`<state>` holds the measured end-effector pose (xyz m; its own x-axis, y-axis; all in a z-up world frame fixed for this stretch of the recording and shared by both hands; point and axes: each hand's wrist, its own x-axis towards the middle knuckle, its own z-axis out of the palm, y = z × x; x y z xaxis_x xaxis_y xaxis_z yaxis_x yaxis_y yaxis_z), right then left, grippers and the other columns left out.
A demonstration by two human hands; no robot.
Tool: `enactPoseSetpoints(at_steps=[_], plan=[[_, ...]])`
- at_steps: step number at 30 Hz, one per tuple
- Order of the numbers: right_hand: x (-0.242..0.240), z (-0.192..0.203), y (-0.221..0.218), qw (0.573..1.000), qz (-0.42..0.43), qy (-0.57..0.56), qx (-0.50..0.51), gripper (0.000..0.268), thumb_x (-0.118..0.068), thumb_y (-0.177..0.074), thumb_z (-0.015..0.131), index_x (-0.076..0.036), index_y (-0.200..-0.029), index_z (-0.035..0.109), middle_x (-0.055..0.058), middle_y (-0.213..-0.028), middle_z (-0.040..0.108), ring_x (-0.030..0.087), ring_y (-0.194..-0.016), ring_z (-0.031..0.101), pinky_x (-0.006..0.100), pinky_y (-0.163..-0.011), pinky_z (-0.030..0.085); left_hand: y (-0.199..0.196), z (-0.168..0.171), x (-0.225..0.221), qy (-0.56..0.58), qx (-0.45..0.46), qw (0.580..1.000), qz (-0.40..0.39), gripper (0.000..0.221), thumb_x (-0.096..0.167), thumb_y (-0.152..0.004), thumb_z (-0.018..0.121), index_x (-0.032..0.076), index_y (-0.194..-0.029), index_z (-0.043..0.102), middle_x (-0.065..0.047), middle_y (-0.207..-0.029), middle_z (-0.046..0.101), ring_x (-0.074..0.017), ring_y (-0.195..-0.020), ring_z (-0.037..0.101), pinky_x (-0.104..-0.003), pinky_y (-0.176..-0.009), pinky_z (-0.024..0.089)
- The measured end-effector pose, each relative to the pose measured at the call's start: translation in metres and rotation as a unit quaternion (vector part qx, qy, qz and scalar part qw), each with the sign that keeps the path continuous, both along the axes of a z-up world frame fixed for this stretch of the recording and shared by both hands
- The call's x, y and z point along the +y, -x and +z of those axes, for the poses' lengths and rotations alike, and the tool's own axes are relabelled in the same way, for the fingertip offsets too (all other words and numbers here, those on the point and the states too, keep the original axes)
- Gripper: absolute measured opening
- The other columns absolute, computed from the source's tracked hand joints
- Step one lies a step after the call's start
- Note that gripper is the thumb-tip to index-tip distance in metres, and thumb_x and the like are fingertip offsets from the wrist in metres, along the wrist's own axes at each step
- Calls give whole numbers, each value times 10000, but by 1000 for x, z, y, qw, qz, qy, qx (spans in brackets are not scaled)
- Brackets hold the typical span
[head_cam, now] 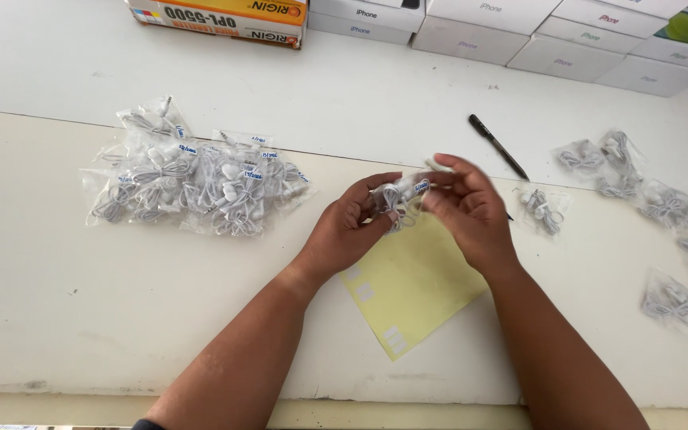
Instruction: The person untangles a pair of white earphones by hand, coils the cable, and then places them into a small plastic bag before writing on a sheet of paper.
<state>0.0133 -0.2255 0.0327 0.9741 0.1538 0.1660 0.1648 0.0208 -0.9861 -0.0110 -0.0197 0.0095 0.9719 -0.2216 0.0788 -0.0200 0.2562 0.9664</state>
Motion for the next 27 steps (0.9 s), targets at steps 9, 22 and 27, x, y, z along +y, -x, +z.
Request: enactPoseSetpoints(at_steps=[9, 22, 27], plan=[[0, 1, -4, 993, -32, 4, 117, 476, 158, -812, 752, 40, -1258, 633, 152, -987, 745, 248, -870, 771, 403, -790, 680, -11, -2, 1, 48, 89, 992, 72, 506, 84, -898, 763, 44, -1378, 606, -215, -1139, 736, -171, -1015, 688, -295, -881, 634], [2, 11, -8, 997, -10, 55, -59, 475, 130, -795, 801, 36, -1237, 656, 167, -957, 694, 217, -848, 721, 363, -746, 654, 0, -2, -10, -80, -192, 950, 234, 245, 29, -954, 711, 24, -1198, 740, -164, -965, 691, -216, -844, 722, -304, -677, 647], [30, 52, 7, 994, -13, 101, -37, 225, 76, -906, 737, 78, -1128, 699, 226, -935, 700, 273, -828, 724, 442, -773, 644, 8, 19, 2, -88, -96, 950, 285, 194, 124, -957, 704, 130, -1143, 760, -85, -988, 692, -198, -927, 709, -311, -802, 611]])
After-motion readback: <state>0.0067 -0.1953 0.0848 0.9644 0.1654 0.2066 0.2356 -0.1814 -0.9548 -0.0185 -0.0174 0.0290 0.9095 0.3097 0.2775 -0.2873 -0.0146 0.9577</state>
